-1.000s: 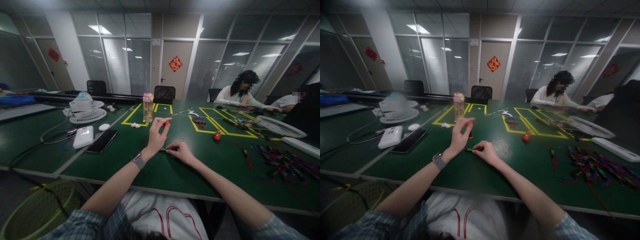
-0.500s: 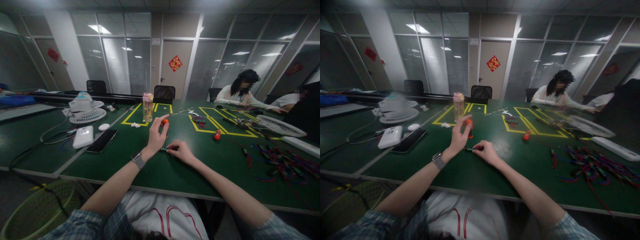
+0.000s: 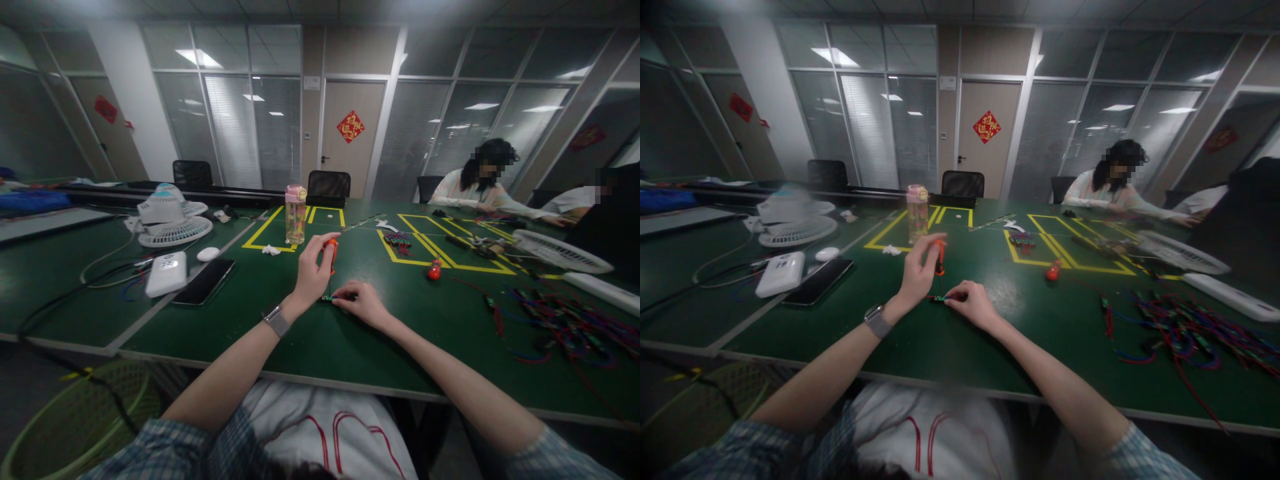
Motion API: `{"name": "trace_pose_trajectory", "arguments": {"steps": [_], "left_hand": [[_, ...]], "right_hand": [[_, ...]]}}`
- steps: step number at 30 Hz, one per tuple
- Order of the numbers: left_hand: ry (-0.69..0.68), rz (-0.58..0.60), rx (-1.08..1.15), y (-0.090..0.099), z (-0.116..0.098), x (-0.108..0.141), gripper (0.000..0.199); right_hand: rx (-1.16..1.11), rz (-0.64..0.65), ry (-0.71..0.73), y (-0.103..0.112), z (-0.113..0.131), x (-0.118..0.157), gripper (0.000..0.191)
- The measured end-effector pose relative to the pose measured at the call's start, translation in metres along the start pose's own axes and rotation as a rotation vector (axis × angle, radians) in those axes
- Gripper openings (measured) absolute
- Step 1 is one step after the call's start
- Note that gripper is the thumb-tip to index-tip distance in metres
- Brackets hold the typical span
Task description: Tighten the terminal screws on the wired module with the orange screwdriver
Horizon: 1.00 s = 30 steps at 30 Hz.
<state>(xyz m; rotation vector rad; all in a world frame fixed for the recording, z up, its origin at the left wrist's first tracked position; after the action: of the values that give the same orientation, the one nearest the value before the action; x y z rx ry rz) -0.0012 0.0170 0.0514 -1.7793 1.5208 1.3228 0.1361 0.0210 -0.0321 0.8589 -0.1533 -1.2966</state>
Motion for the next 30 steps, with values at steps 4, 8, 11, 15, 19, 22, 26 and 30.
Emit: {"name": "trace_pose_trajectory", "arguments": {"steps": [4,8,11,15,19,22,26,30], "left_hand": [[-0.012,-0.006,-0.024,-0.0002,-0.0006,0.0001,0.018],[0.005,-0.032,-0.046,0.0001,0.0023,0.0002,0.016],[0.022,0.003,-0.004,-0.0017,0.0033,0.0008,0.023],[0.005,0.038,0.027,-0.0030,0.0016,0.0014,0.030],[-0.011,0.004,-0.025,-0.0014,0.0009,0.0005,0.023],[-0.009,-0.035,-0.077,0.0008,0.0009,0.0000,0.018],[-0.003,0.006,-0.034,-0.0009,0.0015,0.0002,0.023],[0.000,0.027,0.029,-0.0025,0.0022,0.0008,0.032]], "right_hand": [[-0.003,-0.005,-0.005,0.0001,0.0008,-0.0001,0.013],[0.000,-0.006,-0.014,-0.0006,-0.0004,-0.0007,0.013],[0.004,-0.008,-0.015,-0.0008,-0.0015,-0.0011,0.013],[0.004,-0.011,-0.006,-0.0006,-0.0014,-0.0013,0.012],[-0.006,-0.015,-0.013,0.0000,-0.0003,-0.0010,0.012],[-0.012,-0.016,-0.021,0.0001,0.0006,-0.0007,0.012],[-0.015,-0.012,-0.016,-0.0002,-0.0002,-0.0008,0.012],[-0.013,-0.006,-0.006,-0.0009,-0.0035,-0.0013,0.013]]}}
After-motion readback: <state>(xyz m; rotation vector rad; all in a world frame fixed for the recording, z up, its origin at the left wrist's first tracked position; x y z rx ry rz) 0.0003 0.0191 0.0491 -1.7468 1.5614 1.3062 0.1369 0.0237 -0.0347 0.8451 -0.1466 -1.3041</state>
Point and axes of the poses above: each hand's wrist, its own x-axis away from the middle knuckle, its own y-axis out of the back of the hand, z = x × y, the point moved 5 cm from there along -x, towards the middle knuckle, and after that the axes turned 9 degrees about -x, right-handed, at the moved point
